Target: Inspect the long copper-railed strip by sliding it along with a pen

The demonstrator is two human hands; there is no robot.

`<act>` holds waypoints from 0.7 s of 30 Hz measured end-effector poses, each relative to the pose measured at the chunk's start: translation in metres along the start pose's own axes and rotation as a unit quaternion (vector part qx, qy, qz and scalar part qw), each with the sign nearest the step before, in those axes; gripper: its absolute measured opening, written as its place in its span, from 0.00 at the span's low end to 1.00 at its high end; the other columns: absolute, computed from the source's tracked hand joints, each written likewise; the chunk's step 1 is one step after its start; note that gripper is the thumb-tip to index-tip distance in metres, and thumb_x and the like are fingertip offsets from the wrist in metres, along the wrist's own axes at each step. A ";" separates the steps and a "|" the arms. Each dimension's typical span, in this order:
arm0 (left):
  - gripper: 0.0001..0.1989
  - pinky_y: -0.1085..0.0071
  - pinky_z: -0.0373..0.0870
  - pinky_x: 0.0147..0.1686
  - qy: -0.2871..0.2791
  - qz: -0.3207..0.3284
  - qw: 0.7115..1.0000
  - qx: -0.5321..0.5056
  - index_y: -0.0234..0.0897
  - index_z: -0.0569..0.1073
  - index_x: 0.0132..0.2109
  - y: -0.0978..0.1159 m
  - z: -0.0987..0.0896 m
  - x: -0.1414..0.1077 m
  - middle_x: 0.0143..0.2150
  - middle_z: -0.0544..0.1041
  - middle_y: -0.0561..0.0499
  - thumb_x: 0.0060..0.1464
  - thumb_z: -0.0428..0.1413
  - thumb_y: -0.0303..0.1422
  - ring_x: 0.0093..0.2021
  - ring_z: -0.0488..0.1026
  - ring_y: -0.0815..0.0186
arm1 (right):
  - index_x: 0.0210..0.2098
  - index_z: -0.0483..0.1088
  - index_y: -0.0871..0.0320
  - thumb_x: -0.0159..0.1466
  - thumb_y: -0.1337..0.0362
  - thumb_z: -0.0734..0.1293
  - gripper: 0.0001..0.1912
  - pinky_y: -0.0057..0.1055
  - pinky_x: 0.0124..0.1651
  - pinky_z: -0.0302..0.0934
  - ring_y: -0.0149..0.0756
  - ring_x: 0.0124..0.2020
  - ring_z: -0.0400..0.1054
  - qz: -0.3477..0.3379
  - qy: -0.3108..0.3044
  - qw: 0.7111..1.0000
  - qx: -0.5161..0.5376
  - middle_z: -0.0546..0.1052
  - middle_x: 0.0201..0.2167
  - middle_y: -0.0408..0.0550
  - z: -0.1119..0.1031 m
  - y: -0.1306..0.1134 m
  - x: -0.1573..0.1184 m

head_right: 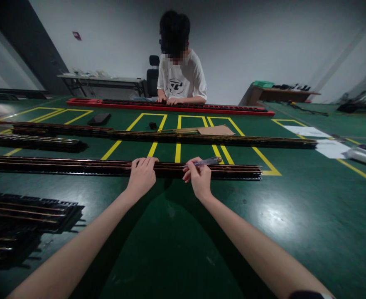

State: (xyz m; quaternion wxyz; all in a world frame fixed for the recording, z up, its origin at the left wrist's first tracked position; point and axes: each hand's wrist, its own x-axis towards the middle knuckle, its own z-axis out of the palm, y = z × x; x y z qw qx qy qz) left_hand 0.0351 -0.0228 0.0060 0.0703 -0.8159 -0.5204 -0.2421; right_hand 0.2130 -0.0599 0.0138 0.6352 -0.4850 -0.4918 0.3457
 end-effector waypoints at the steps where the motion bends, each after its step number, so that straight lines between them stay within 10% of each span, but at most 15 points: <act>1: 0.18 0.55 0.57 0.54 0.000 0.000 1.000 -0.002 0.33 0.71 0.48 0.000 0.000 0.000 0.47 0.76 0.42 0.55 0.42 0.21 0.50 0.70 0.56 | 0.27 0.65 0.57 0.58 0.58 0.64 0.09 0.22 0.15 0.60 0.26 0.15 0.67 0.001 0.001 1.000 -0.001 0.73 0.20 0.41 0.000 0.000 0.000; 21: 0.16 0.54 0.57 0.53 0.011 0.027 1.000 -0.005 0.35 0.71 0.49 0.001 -0.003 -0.001 0.45 0.75 0.43 0.56 0.47 0.35 0.47 0.69 0.55 | 0.27 0.65 0.57 0.58 0.58 0.64 0.09 0.22 0.15 0.59 0.26 0.15 0.66 0.005 0.001 1.000 0.009 0.73 0.20 0.41 0.000 0.002 0.001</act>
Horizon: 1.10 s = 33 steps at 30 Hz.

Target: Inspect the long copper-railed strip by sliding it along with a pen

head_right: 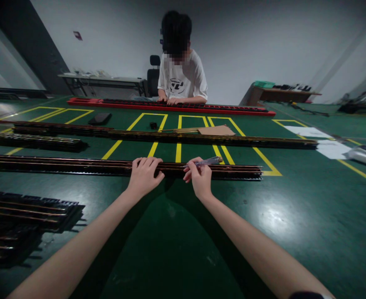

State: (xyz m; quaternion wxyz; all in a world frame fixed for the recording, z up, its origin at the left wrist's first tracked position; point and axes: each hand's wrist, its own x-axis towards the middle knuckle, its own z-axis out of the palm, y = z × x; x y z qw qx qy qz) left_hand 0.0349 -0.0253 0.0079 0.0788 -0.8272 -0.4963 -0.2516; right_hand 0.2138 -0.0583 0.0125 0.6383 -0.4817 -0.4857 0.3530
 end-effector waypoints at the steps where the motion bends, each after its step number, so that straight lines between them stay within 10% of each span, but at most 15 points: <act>1: 0.16 0.54 0.57 0.53 0.001 0.001 1.000 0.004 0.34 0.71 0.48 0.001 0.000 0.000 0.45 0.75 0.43 0.56 0.47 0.34 0.46 0.69 0.55 | 0.27 0.65 0.57 0.58 0.58 0.64 0.09 0.22 0.15 0.59 0.26 0.15 0.66 -0.001 -0.002 1.000 0.000 0.73 0.20 0.41 0.000 0.000 0.000; 33: 0.16 0.55 0.58 0.50 0.008 0.006 0.999 0.033 0.30 0.72 0.47 0.003 -0.001 0.000 0.46 0.75 0.42 0.55 0.44 0.23 0.47 0.69 0.55 | 0.29 0.67 0.58 0.60 0.58 0.65 0.09 0.22 0.16 0.61 0.26 0.16 0.67 -0.026 -0.009 0.999 -0.022 0.74 0.21 0.41 0.000 0.000 -0.002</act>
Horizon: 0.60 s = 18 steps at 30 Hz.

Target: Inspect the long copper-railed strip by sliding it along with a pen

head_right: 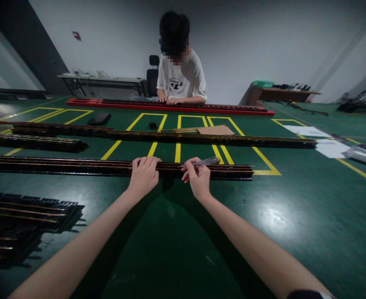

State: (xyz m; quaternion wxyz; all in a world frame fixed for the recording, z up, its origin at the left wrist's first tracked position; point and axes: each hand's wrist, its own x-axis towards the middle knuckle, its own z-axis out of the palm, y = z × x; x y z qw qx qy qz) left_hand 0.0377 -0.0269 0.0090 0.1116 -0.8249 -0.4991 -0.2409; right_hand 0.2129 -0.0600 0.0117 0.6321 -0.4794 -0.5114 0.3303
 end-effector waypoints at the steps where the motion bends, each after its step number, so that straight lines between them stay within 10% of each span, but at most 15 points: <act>1: 0.16 0.55 0.58 0.51 -0.001 0.000 1.000 -0.002 0.30 0.72 0.47 0.000 0.000 0.000 0.46 0.75 0.42 0.55 0.44 0.23 0.48 0.69 0.55 | 0.29 0.67 0.58 0.60 0.58 0.65 0.09 0.22 0.16 0.61 0.26 0.16 0.67 -0.001 0.001 1.000 0.001 0.74 0.21 0.41 0.000 0.000 0.000; 18: 0.20 0.52 0.58 0.52 -0.004 0.015 1.000 0.002 0.34 0.72 0.51 0.001 0.000 0.000 0.48 0.76 0.44 0.54 0.45 0.21 0.49 0.69 0.54 | 0.30 0.67 0.58 0.61 0.57 0.65 0.10 0.22 0.16 0.61 0.25 0.15 0.66 -0.005 -0.038 0.999 -0.005 0.76 0.23 0.43 0.001 0.004 0.001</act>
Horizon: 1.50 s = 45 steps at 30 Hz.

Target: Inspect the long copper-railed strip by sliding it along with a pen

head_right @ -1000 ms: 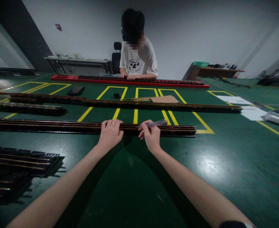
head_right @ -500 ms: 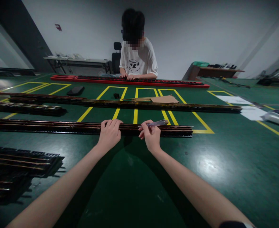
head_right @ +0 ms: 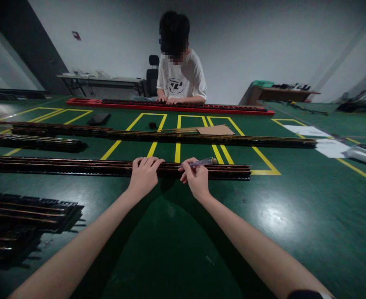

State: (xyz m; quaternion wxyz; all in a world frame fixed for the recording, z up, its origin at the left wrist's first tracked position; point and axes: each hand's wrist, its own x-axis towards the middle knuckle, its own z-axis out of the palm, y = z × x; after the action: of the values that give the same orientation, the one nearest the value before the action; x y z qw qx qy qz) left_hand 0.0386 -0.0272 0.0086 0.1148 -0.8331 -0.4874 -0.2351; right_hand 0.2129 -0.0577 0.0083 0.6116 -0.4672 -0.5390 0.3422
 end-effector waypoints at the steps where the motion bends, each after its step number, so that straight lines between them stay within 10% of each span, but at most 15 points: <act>1: 0.20 0.52 0.58 0.52 -0.001 0.002 1.000 0.000 0.35 0.72 0.51 0.000 0.000 0.000 0.48 0.76 0.44 0.54 0.45 0.20 0.49 0.69 0.54 | 0.30 0.67 0.58 0.61 0.57 0.65 0.10 0.22 0.16 0.61 0.25 0.15 0.66 -0.001 0.001 1.000 0.001 0.76 0.23 0.43 0.000 0.000 0.000; 45: 0.14 0.53 0.57 0.53 0.001 -0.011 0.999 -0.045 0.36 0.72 0.46 -0.003 -0.001 0.000 0.45 0.75 0.44 0.57 0.48 0.35 0.46 0.69 0.56 | 0.27 0.66 0.57 0.59 0.59 0.64 0.08 0.22 0.15 0.59 0.26 0.15 0.66 0.017 0.065 0.998 0.015 0.73 0.19 0.41 -0.001 -0.004 0.000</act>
State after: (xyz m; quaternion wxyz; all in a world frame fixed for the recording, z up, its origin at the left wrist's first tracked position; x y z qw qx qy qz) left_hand 0.0353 -0.0261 0.0095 0.0753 -0.8316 -0.4855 -0.2591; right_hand 0.2137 -0.0590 0.0121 0.6463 -0.4883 -0.4850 0.3296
